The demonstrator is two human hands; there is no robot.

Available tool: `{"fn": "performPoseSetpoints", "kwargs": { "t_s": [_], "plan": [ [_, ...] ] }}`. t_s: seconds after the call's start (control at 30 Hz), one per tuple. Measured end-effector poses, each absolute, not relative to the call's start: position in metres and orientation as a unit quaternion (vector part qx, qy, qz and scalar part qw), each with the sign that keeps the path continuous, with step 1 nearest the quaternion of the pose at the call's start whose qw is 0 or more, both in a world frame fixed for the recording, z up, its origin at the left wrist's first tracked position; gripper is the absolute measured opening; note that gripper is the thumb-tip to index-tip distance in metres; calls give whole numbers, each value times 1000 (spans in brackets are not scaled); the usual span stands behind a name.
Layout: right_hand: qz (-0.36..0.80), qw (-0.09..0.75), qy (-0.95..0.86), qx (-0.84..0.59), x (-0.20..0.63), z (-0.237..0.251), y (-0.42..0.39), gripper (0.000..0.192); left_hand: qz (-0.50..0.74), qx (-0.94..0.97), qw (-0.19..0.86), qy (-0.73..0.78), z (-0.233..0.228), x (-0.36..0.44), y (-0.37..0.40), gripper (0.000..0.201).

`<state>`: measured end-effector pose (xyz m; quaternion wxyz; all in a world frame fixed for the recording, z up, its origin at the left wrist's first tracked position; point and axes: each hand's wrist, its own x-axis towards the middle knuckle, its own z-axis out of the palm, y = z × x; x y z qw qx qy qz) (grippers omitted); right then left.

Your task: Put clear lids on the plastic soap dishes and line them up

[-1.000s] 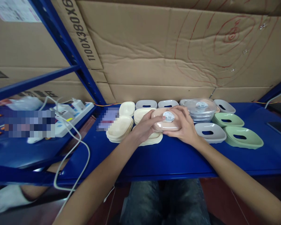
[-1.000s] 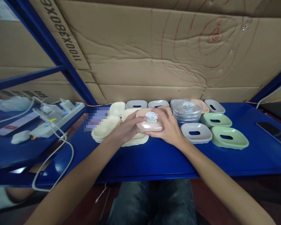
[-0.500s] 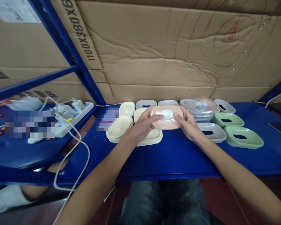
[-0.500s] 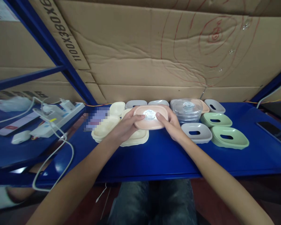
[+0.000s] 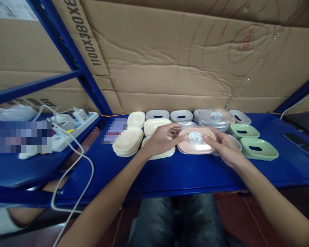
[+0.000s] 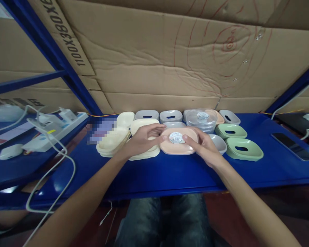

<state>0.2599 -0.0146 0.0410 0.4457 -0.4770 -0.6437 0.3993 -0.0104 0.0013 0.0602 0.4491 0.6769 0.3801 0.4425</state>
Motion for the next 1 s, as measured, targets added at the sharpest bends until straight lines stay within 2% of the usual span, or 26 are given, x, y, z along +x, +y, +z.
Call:
{"fn": "performPoseSetpoints", "kwargs": {
  "t_s": [0.13,0.3,0.47,0.67,1.0],
  "plan": [
    [287,399,-688,-533,268,42,-21,65,449,766,295,352,64,-11,-7,45],
    [121,351,-749,-549,260,38,-24,60,368,852,260,267,50,-7,-12,72],
    [-14,297,-799,-523,259,30,-23,49,264,905,141,302,40,-5,-10,62],
    [-49,283,-838,-465,267,22,-24,41,247,908,85,327,36,1,-12,51],
    [-140,262,-836,-461,308,22,-37,49,218,917,38,331,28,3,-8,64]
  ]
}}
